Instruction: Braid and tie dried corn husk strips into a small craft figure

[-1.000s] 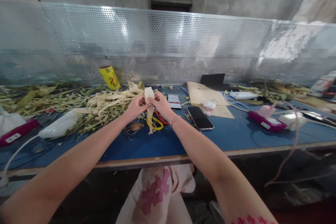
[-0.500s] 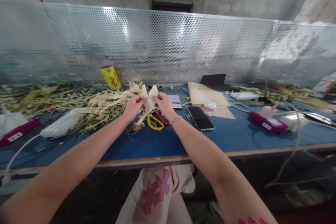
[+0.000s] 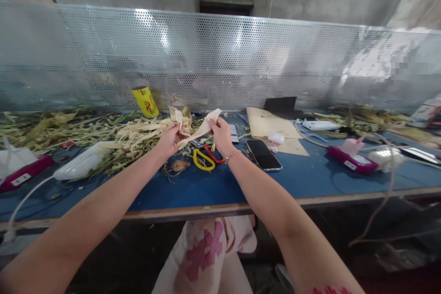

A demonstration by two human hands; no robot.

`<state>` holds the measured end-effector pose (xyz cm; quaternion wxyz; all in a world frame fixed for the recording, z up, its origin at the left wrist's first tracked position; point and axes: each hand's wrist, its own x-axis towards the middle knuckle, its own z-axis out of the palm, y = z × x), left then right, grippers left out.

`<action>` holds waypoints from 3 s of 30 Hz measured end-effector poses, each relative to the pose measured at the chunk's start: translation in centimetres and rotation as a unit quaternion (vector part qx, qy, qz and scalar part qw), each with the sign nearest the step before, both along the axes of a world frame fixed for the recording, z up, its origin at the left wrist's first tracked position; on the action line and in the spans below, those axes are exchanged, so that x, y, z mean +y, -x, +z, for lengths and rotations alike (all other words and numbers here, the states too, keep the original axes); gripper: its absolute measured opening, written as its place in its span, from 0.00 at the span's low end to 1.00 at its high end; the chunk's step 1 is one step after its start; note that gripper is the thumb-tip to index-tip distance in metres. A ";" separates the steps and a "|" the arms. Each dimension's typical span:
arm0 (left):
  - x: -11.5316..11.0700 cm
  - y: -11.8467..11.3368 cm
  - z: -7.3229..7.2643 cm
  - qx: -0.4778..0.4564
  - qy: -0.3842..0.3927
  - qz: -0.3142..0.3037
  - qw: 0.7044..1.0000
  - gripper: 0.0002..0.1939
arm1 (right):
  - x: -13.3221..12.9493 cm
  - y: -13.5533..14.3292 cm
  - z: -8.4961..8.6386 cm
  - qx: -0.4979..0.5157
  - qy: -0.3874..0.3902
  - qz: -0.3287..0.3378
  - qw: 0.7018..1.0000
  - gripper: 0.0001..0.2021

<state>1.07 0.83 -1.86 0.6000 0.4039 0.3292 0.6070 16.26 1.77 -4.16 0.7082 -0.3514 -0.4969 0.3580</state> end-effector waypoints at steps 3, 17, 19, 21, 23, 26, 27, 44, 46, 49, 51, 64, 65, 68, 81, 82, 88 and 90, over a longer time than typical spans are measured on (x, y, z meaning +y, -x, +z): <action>0.1 0.4 0.3 -0.015 -0.005 0.014 1.000 0.08 | 0.6 -1.2 0.2 0.083 -0.012 -0.061 0.995 0.11; 1.0 1.2 -0.4 0.361 -0.164 0.156 0.905 0.13 | -1.3 0.7 0.6 -0.040 0.063 0.072 0.995 0.14; 0.0 0.4 -0.2 0.367 -0.184 0.024 0.912 0.15 | -1.6 1.4 0.5 -0.072 0.051 0.092 0.992 0.13; -0.8 -0.1 -0.1 0.393 -0.212 0.007 0.895 0.14 | -1.7 1.8 0.3 -0.096 0.039 0.103 0.989 0.12; -1.1 -0.2 -0.2 0.405 -0.225 0.015 0.886 0.12 | -1.7 1.9 0.3 -0.112 0.032 0.106 0.987 0.11; -1.0 -0.1 -0.3 0.397 -0.215 0.042 0.891 0.10 | -1.7 1.8 0.3 -0.129 0.035 0.107 0.985 0.12; -0.8 0.0 -0.3 0.392 -0.211 0.046 0.894 0.10 | -1.7 1.8 0.3 -0.131 0.038 0.108 0.985 0.13; -1.3 -0.2 0.2 0.380 -0.212 -0.007 0.900 0.10 | -1.9 1.4 0.6 -0.163 0.005 0.055 0.985 0.11; -1.1 -0.2 0.2 0.378 -0.213 0.017 0.901 0.08 | -2.1 1.4 0.7 -0.167 0.003 0.053 0.984 0.11; -1.0 -0.2 0.4 0.368 -0.203 0.023 0.907 0.06 | -2.2 1.4 0.7 -0.183 -0.003 0.043 0.982 0.10; -1.0 0.0 0.6 0.384 -0.201 0.005 0.901 0.05 | -2.2 1.2 0.7 -0.208 -0.011 0.028 0.978 0.11; -0.8 0.5 0.8 0.534 -0.254 0.100 0.800 0.06 | -2.8 1.3 0.9 -0.299 -0.004 0.011 0.954 0.14; -0.8 0.5 0.8 0.541 -0.258 0.115 0.792 0.07 | -2.9 1.2 1.1 -0.316 -0.001 0.002 0.949 0.14; -0.7 0.7 0.7 0.555 -0.271 0.134 0.775 0.10 | -3.1 0.6 1.7 -0.432 0.008 -0.041 0.901 0.17; 0.5 2.2 0.2 0.662 -0.211 0.154 0.702 0.14 | -4.9 0.6 1.5 -0.780 0.118 0.003 0.614 0.16; 0.4 2.2 0.3 0.683 -0.207 0.156 0.683 0.14 | -4.8 0.8 1.5 -0.784 0.124 0.007 0.608 0.17; 0.0 2.4 0.7 0.770 -0.201 0.172 0.581 0.19 | -3.9 0.8 1.9 -0.797 0.156 0.055 0.581 0.18; 0.0 2.5 0.7 0.782 -0.208 0.177 0.560 0.20 | -3.7 0.5 2.2 -0.791 0.160 0.067 0.587 0.18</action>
